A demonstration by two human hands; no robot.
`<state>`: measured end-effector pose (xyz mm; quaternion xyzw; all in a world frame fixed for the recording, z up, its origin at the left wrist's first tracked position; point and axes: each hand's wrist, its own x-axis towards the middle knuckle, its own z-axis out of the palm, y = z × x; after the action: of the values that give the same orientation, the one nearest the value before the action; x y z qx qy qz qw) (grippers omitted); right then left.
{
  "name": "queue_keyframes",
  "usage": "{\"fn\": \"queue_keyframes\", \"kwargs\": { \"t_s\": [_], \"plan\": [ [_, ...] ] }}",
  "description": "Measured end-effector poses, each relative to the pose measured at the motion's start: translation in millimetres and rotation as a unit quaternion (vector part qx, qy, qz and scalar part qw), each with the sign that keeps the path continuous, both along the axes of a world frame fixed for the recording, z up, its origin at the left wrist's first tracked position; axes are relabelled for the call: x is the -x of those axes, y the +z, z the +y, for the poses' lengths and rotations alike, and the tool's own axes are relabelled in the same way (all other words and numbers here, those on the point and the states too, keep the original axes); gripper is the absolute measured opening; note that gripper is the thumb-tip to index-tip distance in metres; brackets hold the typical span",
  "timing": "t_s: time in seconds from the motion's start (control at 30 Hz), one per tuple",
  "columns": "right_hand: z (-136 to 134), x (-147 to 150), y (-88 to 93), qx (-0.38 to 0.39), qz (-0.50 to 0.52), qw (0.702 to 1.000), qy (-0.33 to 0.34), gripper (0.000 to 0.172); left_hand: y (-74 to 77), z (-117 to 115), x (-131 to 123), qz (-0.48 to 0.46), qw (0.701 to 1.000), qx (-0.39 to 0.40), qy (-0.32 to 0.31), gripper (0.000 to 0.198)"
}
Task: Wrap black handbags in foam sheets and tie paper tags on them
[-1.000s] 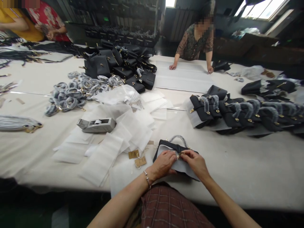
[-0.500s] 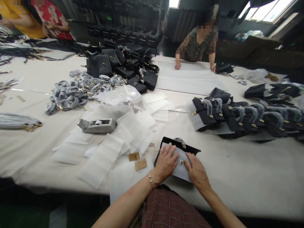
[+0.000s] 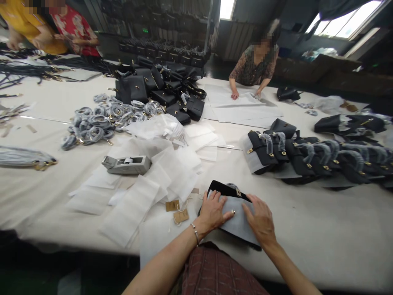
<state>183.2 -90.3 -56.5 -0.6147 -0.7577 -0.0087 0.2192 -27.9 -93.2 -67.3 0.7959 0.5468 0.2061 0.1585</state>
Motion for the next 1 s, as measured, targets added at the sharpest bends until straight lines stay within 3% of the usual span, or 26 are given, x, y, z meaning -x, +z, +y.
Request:
{"fn": "queue_keyframes", "kwargs": {
  "t_s": [0.1, 0.2, 0.3, 0.43, 0.57, 0.7, 0.77, 0.87, 1.0],
  "plan": [
    [27, 13, 22.4, 0.025, -0.040, 0.997, 0.054, 0.044, 0.3, 1, 0, 0.004, 1.000, 0.010, -0.001, 0.062],
    [51, 24, 35.9, 0.122, -0.060, 0.988, 0.075, 0.030, 0.2, 1, 1, 0.013, 1.000, 0.016, -0.005, 0.061],
    [66, 31, 45.1, 0.160, -0.068, 0.983, 0.061, 0.019, 0.9, 0, 2, 0.017, 1.000, 0.023, -0.010, 0.060],
    [63, 43, 58.5, 0.196, -0.094, 0.974, 0.061, 0.011, 4.0, 1, 3, 0.002, 0.999, 0.043, -0.004, 0.060],
    [36, 55, 65.4, 0.214, -0.117, 0.967, 0.079, 0.009, 5.0, 1, 3, 0.003, 0.998, 0.059, -0.004, 0.058],
    [8, 54, 51.1, 0.176, -0.087, 0.976, 0.097, 0.011, 2.0, -1, 2, 0.010, 0.998, 0.055, -0.001, 0.055],
    [-3, 49, 36.3, 0.120, -0.007, 0.988, 0.099, 0.011, 0.8, -3, 2, 0.005, 0.999, 0.052, 0.004, 0.055],
    [-16, 41, 14.5, 0.052, 0.134, 0.988, 0.049, 0.014, 0.3, -3, 3, -0.016, 0.999, 0.048, 0.020, 0.059],
    [-29, 33, 1.8, 0.021, 0.187, 0.981, 0.041, 0.020, 1.0, -2, 7, -0.057, 0.996, 0.061, 0.032, 0.057]
  ]
}}
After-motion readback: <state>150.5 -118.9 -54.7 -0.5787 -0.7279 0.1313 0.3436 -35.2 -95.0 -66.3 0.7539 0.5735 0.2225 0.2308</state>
